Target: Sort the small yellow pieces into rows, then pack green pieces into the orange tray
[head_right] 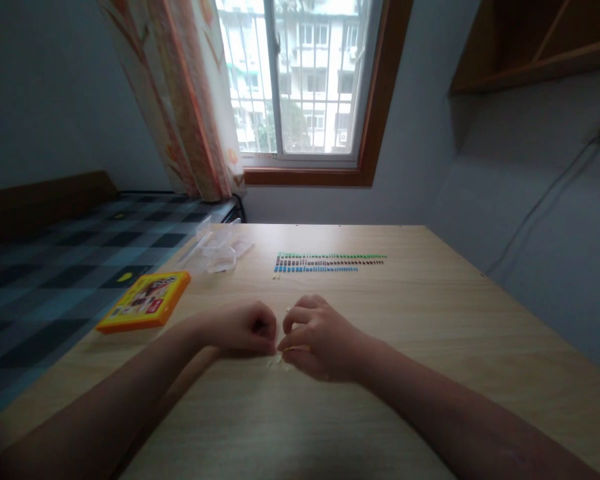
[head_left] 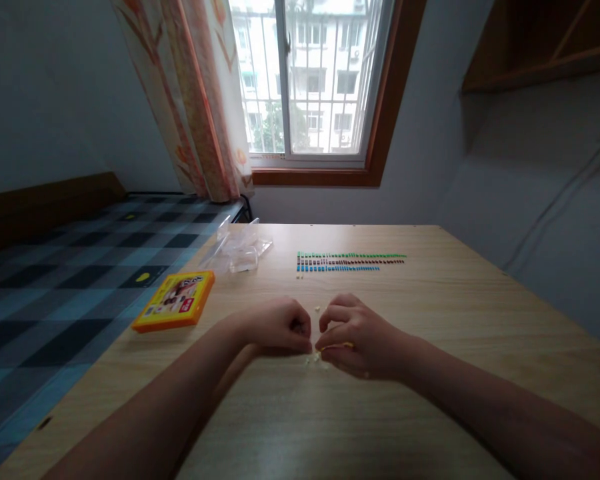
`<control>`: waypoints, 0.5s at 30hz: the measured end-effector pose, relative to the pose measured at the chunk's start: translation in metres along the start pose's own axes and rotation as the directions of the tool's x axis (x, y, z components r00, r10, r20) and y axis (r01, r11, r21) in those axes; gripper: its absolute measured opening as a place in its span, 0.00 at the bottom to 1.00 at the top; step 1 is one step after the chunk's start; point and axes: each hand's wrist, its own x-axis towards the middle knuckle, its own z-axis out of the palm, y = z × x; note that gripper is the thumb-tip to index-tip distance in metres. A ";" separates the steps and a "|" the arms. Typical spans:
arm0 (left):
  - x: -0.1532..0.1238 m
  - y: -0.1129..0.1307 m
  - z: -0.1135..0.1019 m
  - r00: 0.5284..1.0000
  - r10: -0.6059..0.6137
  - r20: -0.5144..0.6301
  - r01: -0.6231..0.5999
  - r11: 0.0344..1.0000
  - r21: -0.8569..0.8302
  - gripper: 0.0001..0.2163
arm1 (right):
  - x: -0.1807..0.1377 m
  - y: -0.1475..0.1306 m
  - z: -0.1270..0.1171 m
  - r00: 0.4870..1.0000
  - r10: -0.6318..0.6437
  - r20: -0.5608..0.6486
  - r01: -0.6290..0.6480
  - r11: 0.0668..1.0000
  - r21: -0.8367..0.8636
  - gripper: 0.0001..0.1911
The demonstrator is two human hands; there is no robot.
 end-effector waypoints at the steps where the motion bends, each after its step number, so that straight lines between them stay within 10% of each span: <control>1: -0.001 0.000 -0.001 1.000 0.000 0.024 0.001 0.999 -0.036 0.08 | 0.001 -0.003 0.001 1.000 -0.007 0.015 0.007 1.000 0.003 0.04; 15: -0.005 0.009 -0.002 0.995 0.038 0.089 -0.030 0.996 -0.085 0.09 | 0.004 -0.005 0.005 0.997 -0.031 0.068 0.028 0.999 0.044 0.05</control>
